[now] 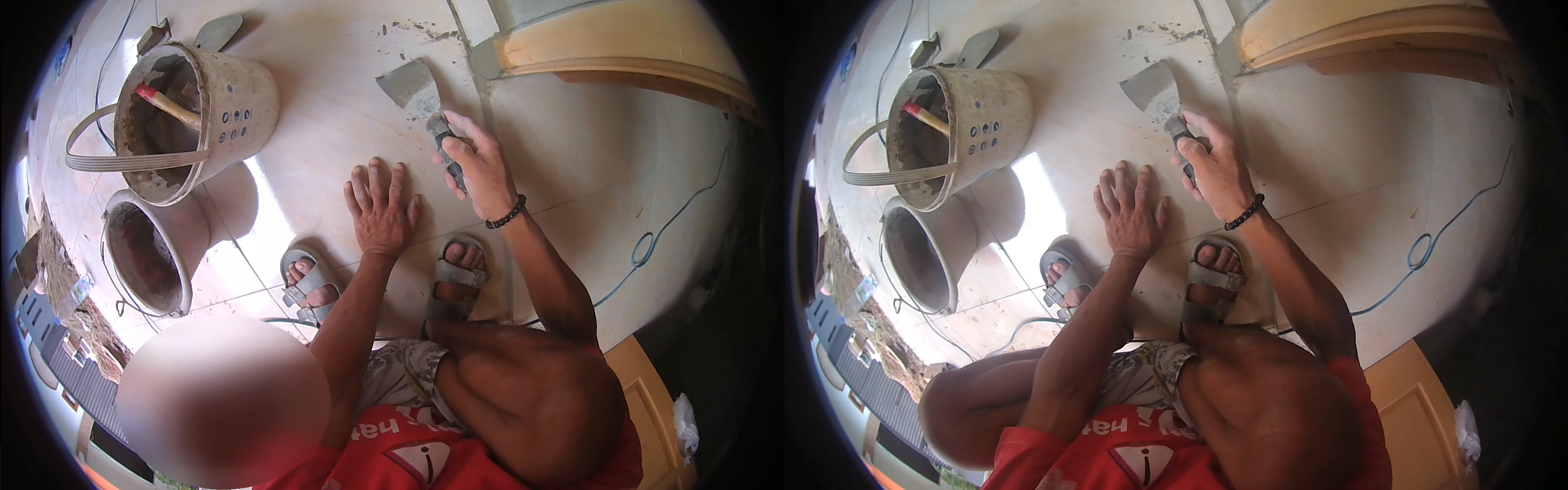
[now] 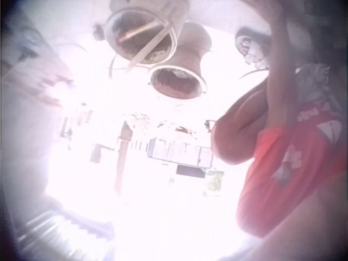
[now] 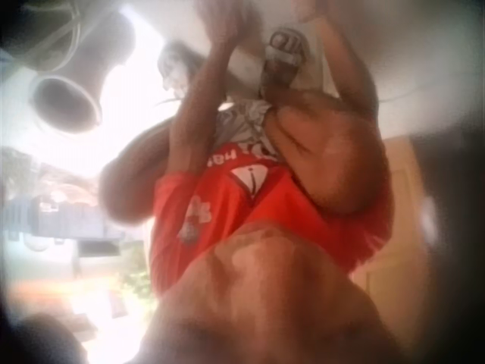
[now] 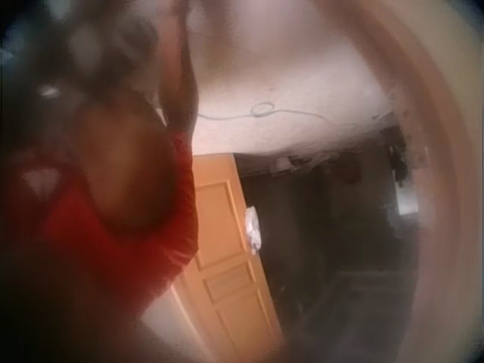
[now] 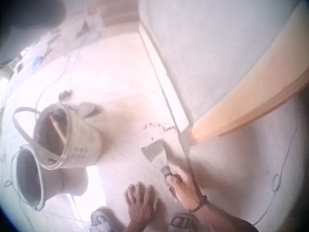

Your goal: The person scoops grout from a bucket using a trowel and applies it to the joints between floor tiles. They then use a smaller tool to smooth and clean the grout lines along the edges of the tiles.

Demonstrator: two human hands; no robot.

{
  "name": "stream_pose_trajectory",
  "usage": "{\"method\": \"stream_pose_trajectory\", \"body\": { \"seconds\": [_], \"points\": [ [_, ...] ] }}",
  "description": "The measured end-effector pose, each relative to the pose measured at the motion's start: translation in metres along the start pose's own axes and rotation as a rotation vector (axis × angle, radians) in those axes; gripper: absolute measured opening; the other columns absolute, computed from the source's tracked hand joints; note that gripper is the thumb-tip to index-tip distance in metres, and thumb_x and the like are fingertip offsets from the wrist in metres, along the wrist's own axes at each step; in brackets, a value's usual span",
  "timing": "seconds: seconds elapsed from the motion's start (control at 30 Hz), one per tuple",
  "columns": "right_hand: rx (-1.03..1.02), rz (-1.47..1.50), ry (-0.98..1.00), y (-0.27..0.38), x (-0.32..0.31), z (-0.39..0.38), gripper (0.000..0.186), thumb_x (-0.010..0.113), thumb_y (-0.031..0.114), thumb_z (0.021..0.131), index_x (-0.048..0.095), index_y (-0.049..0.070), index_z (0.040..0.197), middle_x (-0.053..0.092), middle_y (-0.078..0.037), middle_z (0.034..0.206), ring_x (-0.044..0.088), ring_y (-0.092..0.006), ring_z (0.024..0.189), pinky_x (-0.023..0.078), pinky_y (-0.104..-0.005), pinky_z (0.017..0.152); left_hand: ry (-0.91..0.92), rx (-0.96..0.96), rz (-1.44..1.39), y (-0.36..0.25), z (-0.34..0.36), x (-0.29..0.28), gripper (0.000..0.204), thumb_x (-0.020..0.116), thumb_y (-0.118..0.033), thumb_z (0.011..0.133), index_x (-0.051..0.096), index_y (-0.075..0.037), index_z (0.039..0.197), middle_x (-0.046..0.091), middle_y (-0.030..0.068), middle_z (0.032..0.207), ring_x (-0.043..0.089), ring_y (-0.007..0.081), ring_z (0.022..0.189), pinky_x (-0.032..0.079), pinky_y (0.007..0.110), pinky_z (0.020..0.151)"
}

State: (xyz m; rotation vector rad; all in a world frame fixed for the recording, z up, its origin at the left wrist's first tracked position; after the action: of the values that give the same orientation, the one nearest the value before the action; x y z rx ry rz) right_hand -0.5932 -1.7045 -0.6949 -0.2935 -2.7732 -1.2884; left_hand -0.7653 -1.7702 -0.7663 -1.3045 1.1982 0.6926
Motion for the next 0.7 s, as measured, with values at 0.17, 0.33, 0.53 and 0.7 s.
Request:
{"method": "stream_pose_trajectory", "body": {
  "seconds": [0.17, 0.33, 0.53, 0.7],
  "points": [
    [-0.011, 0.033, -0.107, -0.029, -0.016, -0.043, 0.049, 0.051, 0.016, 0.096, 0.037, 0.001, 0.141, 0.06, -0.008, 0.082, 0.046, -0.0067, 0.048, 0.034, -0.0215, 0.038, 0.033, -0.014, -0.009, 0.001, 0.0, 0.0, 0.069, 0.063, -0.041, 0.083, 0.036, -0.021, 0.144, 0.022, 0.0144, 0.152, 0.013, 0.0407, 0.141, 0.01, 0.056, 0.114],
    [0.017, 0.102, -0.198, -0.046, -0.036, -0.063, 0.052, 0.051, 0.018, 0.095, 0.036, -0.001, 0.141, 0.061, -0.01, 0.082, 0.045, -0.007, 0.045, 0.033, -0.0212, 0.036, 0.048, -0.016, -0.029, 0.002, 0.0, 0.0, 0.069, 0.06, -0.041, 0.085, 0.032, -0.023, 0.146, 0.021, 0.0151, 0.153, 0.013, 0.0427, 0.141, 0.01, 0.057, 0.113],
    [0.028, 0.104, -0.211, -0.041, -0.048, -0.047, 0.051, 0.052, 0.021, 0.094, 0.04, 0.003, 0.141, 0.061, -0.009, 0.081, 0.047, -0.0077, 0.046, 0.033, -0.0211, 0.035, 0.033, -0.009, -0.032, 0.001, 0.0, 0.0, 0.069, 0.06, -0.041, 0.085, 0.033, -0.022, 0.146, 0.021, 0.0155, 0.153, 0.013, 0.043, 0.141, 0.01, 0.058, 0.113],
    [0.013, 0.103, -0.175, -0.041, -0.053, -0.042, 0.051, 0.052, 0.022, 0.095, 0.04, 0.004, 0.141, 0.061, -0.009, 0.081, 0.047, -0.0075, 0.046, 0.033, -0.0208, 0.035, 0.032, -0.01, -0.036, 0.001, 0.002, -0.001, 0.068, 0.06, -0.041, 0.085, 0.035, -0.022, 0.145, 0.022, 0.0155, 0.153, 0.013, 0.0431, 0.141, 0.01, 0.058, 0.113]
  ]
}}
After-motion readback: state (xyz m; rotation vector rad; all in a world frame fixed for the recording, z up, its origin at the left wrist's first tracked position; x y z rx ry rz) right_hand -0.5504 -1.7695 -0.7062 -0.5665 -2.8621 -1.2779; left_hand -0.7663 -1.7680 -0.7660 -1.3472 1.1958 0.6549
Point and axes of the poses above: each hand's wrist, its own z-axis towards the middle knuckle, its own x-axis out of the palm, y = z × x, the point moved 2 cm from there along z, towards the middle knuckle
